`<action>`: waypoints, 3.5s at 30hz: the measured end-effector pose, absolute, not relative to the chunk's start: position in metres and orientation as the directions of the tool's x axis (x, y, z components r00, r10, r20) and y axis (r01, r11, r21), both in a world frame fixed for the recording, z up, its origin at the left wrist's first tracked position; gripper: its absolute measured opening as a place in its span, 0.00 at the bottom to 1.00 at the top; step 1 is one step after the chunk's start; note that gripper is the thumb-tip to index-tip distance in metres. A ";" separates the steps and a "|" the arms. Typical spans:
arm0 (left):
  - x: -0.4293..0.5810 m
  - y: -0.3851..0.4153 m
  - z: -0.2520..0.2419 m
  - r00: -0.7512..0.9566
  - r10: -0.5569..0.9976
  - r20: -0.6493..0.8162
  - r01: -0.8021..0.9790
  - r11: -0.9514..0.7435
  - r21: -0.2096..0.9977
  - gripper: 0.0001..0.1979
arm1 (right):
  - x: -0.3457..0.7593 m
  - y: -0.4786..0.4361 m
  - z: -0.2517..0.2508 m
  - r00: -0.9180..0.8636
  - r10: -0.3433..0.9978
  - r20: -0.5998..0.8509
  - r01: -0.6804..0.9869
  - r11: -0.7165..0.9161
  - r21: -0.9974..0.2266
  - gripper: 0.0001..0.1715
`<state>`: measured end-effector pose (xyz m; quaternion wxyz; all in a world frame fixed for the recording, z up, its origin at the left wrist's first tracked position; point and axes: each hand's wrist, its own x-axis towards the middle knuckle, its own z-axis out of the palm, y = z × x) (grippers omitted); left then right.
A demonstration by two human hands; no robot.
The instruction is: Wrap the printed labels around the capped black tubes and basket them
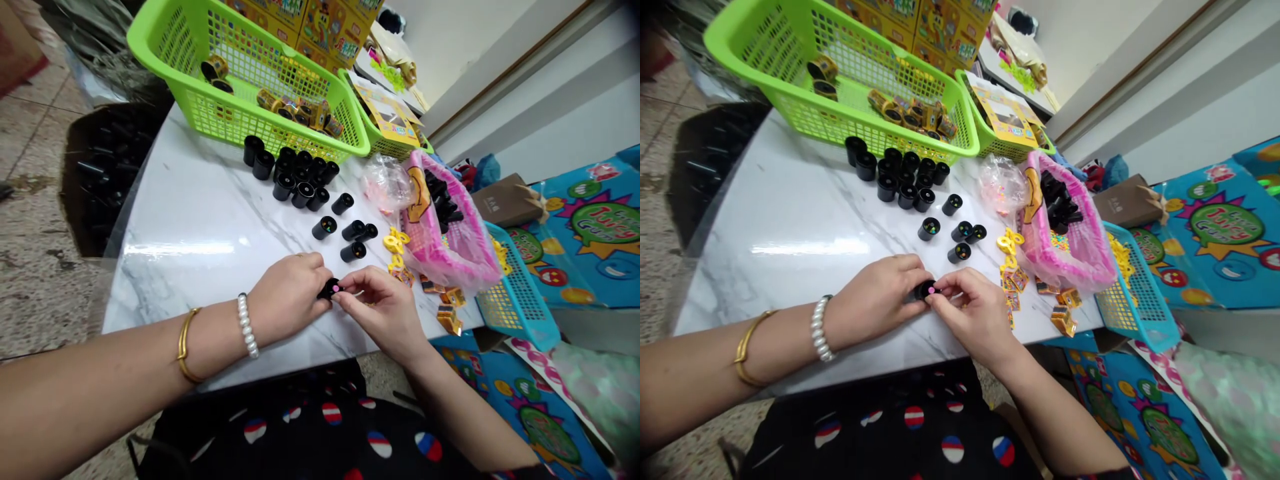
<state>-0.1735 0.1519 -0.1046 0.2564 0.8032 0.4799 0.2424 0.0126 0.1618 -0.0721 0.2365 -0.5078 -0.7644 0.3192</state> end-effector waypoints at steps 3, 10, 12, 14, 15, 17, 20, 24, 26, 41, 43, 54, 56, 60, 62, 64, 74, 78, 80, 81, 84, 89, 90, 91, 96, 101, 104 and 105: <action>-0.174 0.152 -0.104 0.435 0.891 0.130 0.648 -0.410 0.642 0.07 | 0.010 0.167 -0.064 -0.436 0.900 0.033 0.690 0.357 -0.629 0.02; -0.174 0.150 -0.104 0.435 0.892 0.123 0.671 -0.412 0.616 0.08 | 0.009 0.175 -0.063 -0.690 0.680 0.246 0.622 0.732 -0.279 0.03; -0.174 0.150 -0.104 0.440 0.890 0.122 0.674 -0.417 0.610 0.08 | 0.010 0.177 -0.065 -0.763 0.581 0.282 0.559 0.813 -0.163 0.06; -0.174 0.150 -0.104 0.447 0.886 0.125 0.669 -0.424 0.610 0.08 | 0.011 0.179 -0.067 -0.798 0.525 0.296 0.517 0.849 -0.110 0.08; -0.174 0.150 -0.104 0.450 0.884 0.126 0.666 -0.426 0.612 0.08 | 0.011 0.180 -0.067 -0.804 0.513 0.300 0.506 0.856 -0.107 0.09; -0.175 0.150 -0.104 0.451 0.884 0.124 0.665 -0.426 0.614 0.07 | 0.011 0.183 -0.067 -0.802 0.512 0.308 0.496 0.858 -0.135 0.09; -0.175 0.151 -0.104 0.451 0.883 0.128 0.667 -0.429 0.609 0.07 | 0.011 0.183 -0.068 -0.784 0.538 0.311 0.504 0.843 -0.187 0.07; -0.174 0.150 -0.104 0.452 0.882 0.132 0.670 -0.434 0.603 0.08 | 0.011 0.179 -0.074 -0.762 0.560 0.326 0.528 0.828 -0.188 0.07; -0.173 0.150 -0.105 0.452 0.882 0.134 0.674 -0.436 0.597 0.08 | 0.011 0.176 -0.077 -0.747 0.568 0.346 0.546 0.821 -0.169 0.07; -0.174 0.152 -0.101 0.460 0.882 0.108 0.691 -0.431 0.580 0.08 | 0.023 0.183 -0.066 -0.657 0.701 0.278 0.510 0.684 -0.522 0.05; -0.174 0.151 -0.102 0.457 0.883 0.107 0.692 -0.428 0.581 0.08 | 0.022 0.183 -0.067 -0.681 0.671 0.294 0.496 0.718 -0.488 0.05; -0.174 0.150 -0.101 0.457 0.881 0.120 0.695 -0.438 0.571 0.07 | 0.013 0.187 -0.055 -0.766 0.626 0.147 0.553 0.758 -0.347 0.07; -0.175 0.150 -0.102 0.451 0.884 0.119 0.695 -0.432 0.574 0.07 | 0.011 0.187 -0.055 -0.747 0.655 0.113 0.577 0.724 -0.379 0.07; -0.175 0.150 -0.102 0.462 0.882 0.096 0.692 -0.426 0.583 0.07 | 0.013 0.184 -0.059 -0.669 0.738 0.085 0.618 0.616 -0.488 0.05; -0.175 0.151 -0.102 0.463 0.881 0.099 0.689 -0.428 0.585 0.08 | 0.015 0.181 -0.060 -0.626 0.775 0.088 0.626 0.566 -0.536 0.05; -0.175 0.151 -0.102 0.461 0.881 0.106 0.687 -0.430 0.586 0.08 | 0.016 0.177 -0.061 -0.586 0.806 0.085 0.628 0.518 -0.580 0.06; -0.174 0.151 -0.103 0.455 0.880 0.134 0.678 -0.440 0.589 0.07 | 0.015 0.178 -0.068 -0.360 0.838 -0.411 0.402 -0.258 -0.879 0.19; -0.174 0.151 -0.105 0.446 0.883 0.148 0.686 -0.443 0.577 0.08 | 0.010 0.181 -0.075 -0.423 0.733 -0.532 0.370 -0.397 -0.840 0.20; -0.173 0.151 -0.106 0.455 0.877 0.155 0.686 -0.456 0.568 0.08 | 0.007 0.181 -0.075 -0.428 0.709 -0.561 0.354 -0.439 -0.825 0.20; -0.173 0.151 -0.106 0.462 0.873 0.159 0.683 -0.464 0.564 0.08 | 0.005 0.181 -0.074 -0.419 0.703 -0.575 0.357 -0.455 -0.816 0.19; -0.172 0.152 -0.107 0.471 0.868 0.156 0.684 -0.471 0.557 0.09 | 0.001 0.184 -0.071 -0.369 0.705 -0.606 0.405 -0.465 -0.787 0.15; -0.174 0.153 -0.107 0.477 0.865 0.152 0.664 -0.469 0.583 0.09 | 0.004 0.189 -0.074 -0.459 0.609 -0.647 0.417 -0.496 -0.762 0.18; -0.174 0.153 -0.106 0.483 0.861 0.156 0.659 -0.475 0.583 0.08 | 0.006 0.189 -0.076 -0.474 0.615 -0.630 0.396 -0.490 -0.777 0.20; -0.174 0.153 -0.106 0.486 0.860 0.157 0.658 -0.479 0.581 0.08 | 0.008 0.188 -0.078 -0.474 0.640 -0.605 0.367 -0.481 -0.796 0.21; -0.173 0.154 -0.105 0.473 0.865 0.168 0.667 -0.476 0.573 0.07 | 0.016 0.183 -0.078 -0.442 0.673 -0.593 0.204 -0.568 -0.797 0.21; -0.174 0.154 -0.105 0.472 0.865 0.169 0.669 -0.476 0.570 0.07 | 0.016 0.179 -0.068 -0.387 0.726 -0.568 0.140 -0.562 -0.815 0.18; -0.173 0.155 -0.106 0.478 0.864 0.161 0.665 -0.475 0.576 0.08 | 0.011 0.178 -0.069 -0.380 0.744 -0.549 0.221 -0.504 -0.835 0.17; -0.174 0.155 -0.106 0.480 0.864 0.155 0.667 -0.474 0.576 0.09 | 0.010 0.177 -0.069 -0.384 0.743 -0.548 0.241 -0.492 -0.837 0.17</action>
